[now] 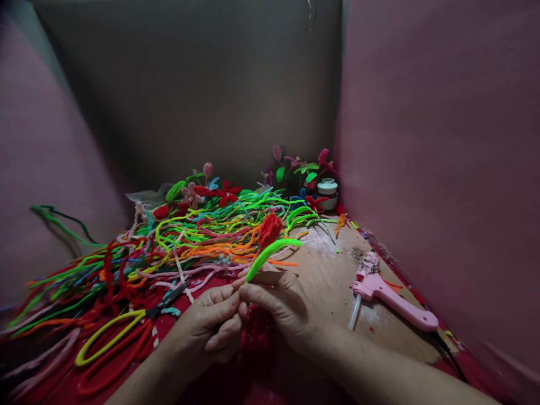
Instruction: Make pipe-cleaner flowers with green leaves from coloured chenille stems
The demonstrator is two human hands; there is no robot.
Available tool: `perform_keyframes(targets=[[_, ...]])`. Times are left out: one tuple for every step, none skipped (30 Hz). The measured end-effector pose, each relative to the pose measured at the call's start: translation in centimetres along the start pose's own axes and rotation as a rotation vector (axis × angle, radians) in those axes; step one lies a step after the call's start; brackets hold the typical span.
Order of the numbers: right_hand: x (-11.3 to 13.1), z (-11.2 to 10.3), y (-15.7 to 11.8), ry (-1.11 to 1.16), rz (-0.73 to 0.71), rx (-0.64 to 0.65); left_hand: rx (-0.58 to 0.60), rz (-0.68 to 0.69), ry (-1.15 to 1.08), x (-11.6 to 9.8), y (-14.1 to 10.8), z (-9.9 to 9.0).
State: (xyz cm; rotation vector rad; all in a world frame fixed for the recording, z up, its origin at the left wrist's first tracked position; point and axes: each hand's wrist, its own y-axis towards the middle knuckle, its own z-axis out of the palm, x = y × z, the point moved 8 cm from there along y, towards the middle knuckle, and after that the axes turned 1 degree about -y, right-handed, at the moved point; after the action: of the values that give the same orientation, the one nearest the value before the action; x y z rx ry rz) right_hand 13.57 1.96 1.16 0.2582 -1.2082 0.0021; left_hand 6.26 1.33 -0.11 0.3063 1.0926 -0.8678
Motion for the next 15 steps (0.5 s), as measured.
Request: perform_keyframes(targets=[[-0.2,-0.1,0.0,0.010,0.016,-0.011,-0.061,0.024,0.088,-0.1,0.0,-0.3],[-0.3,-0.2,0.1,0.016,0.022,-0.023,-0.139,0.071,0.216,-0.4,-0.1,-0.6],[-0.3,-0.3,0.1,0.016,0.010,-0.040,-0.226,0.146,0.382,-1.0,-0.2,-1.0],[-0.1,-0.4,0.1,0.006,-0.006,-0.056,-0.316,0.250,0.581,-1.8,-0.5,-1.2],[0.1,-0.5,0.1,-0.007,-0.020,-0.070,-0.396,0.384,0.791,-2.7,-1.0,-1.0],[0.3,-0.6,0.2,-0.016,-0.024,-0.081,-0.449,0.532,0.996,-3.4,-1.5,-0.5],[0.3,-0.7,0.2,-0.023,-0.020,-0.090,-0.476,0.667,1.193,-3.8,-2.0,0.2],[0.4,-0.7,0.2,-0.030,-0.008,-0.096,-0.482,0.791,1.371,-3.8,-2.4,1.0],[0.3,-0.8,0.2,-0.043,0.009,-0.102,-0.510,0.884,1.509,-3.7,-2.8,1.4],[0.3,-0.9,0.2,-0.067,0.019,-0.105,-0.510,0.945,1.623,-3.5,-2.9,1.8],[0.4,-0.9,0.2,-0.099,0.018,-0.107,-0.509,0.983,1.703,-3.3,-3.0,1.9],[0.5,-0.9,0.2,-0.138,0.014,-0.103,-0.509,0.991,1.744,-3.2,-3.0,1.9],[0.6,-0.9,0.3,-0.172,0.009,-0.095,-0.502,0.978,1.744,-3.2,-3.0,1.8],[0.8,-0.8,0.3,-0.191,0.000,-0.083,-0.491,0.945,1.700,-3.3,-2.9,1.6],[0.9,-0.6,0.3,-0.202,-0.011,-0.068,-0.479,0.887,1.619,-3.5,-2.7,1.3]])
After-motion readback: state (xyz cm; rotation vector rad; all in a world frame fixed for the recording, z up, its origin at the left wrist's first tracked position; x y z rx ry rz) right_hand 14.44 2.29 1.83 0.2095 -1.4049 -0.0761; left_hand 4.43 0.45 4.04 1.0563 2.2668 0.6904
